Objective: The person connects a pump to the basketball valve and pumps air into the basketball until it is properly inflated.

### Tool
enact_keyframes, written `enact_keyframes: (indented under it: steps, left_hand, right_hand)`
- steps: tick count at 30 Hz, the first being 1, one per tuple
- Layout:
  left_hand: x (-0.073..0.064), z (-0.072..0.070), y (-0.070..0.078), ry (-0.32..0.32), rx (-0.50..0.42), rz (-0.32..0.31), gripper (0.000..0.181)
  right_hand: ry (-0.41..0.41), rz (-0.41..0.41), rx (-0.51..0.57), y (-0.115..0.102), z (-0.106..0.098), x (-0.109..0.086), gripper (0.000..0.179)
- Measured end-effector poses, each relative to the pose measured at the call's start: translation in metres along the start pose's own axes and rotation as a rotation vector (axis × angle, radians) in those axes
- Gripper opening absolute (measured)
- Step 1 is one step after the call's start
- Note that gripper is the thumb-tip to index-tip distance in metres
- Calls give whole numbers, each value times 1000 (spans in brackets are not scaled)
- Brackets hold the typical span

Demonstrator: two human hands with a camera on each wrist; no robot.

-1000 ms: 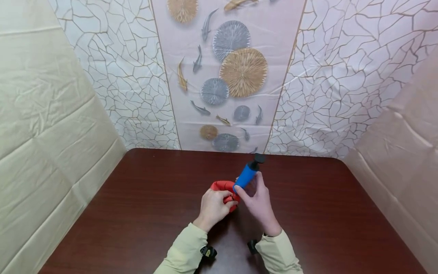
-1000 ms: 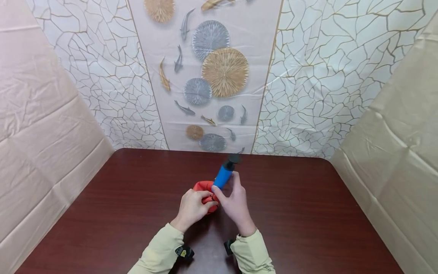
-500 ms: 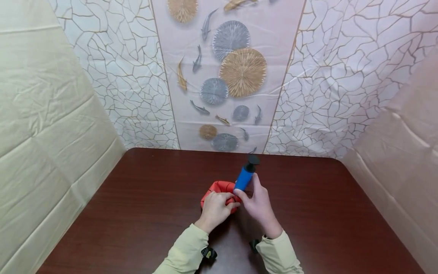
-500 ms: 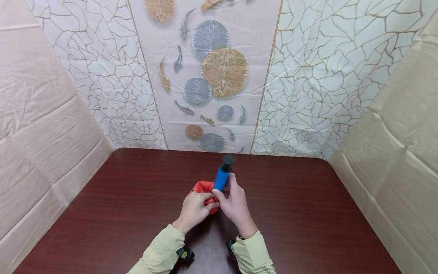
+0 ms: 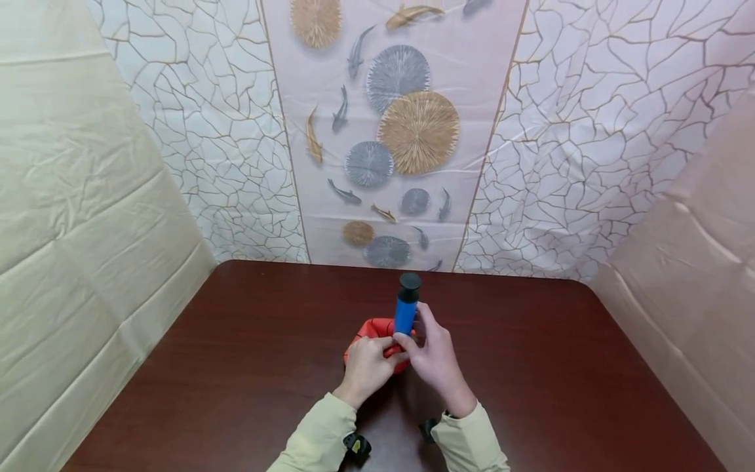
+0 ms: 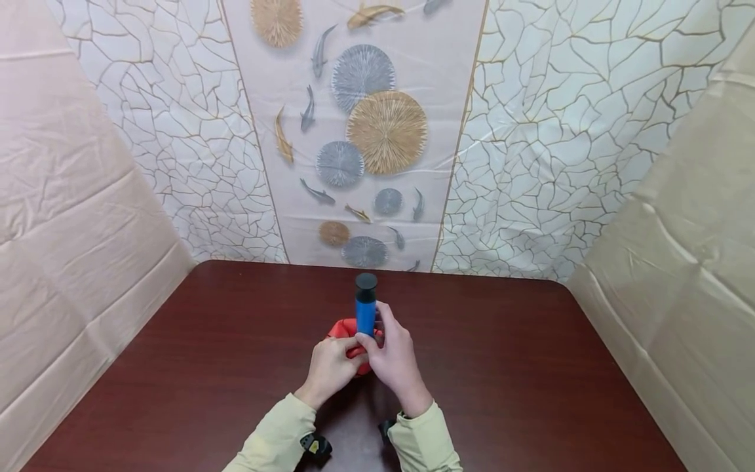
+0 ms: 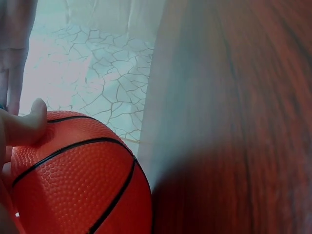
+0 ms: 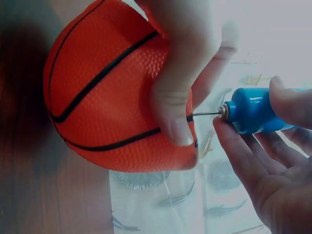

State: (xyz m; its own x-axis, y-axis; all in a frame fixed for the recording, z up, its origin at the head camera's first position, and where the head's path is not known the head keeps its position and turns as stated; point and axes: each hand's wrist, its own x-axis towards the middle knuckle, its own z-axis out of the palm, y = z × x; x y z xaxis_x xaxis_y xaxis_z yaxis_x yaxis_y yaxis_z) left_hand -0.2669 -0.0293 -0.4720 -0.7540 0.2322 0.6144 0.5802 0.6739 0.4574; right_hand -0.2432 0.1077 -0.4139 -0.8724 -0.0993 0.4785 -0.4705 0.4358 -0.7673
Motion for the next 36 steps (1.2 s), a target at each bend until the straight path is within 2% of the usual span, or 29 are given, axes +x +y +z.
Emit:
enact_keyframes:
  steps: [3,11,24,32,36]
  left_hand:
    - [0,1,1,5,-15,-5,18]
    - [0,1,4,-28,-35,-36,15]
    - [-1,5,1,-9,-1,23,12]
    - [0,3,1,-82,-50,-49,20]
    - [1,3,0,-104,-68,-61,18]
  right_hand:
    - [-3,6,9,4,-2,0,53]
    - [-7,13,9,13,-7,0,52]
    - [-36,38,25,22,-6,-1,51]
    - [-38,56,3,25,-3,-1,51]
    - [-43,56,4,28,-2,0,51]
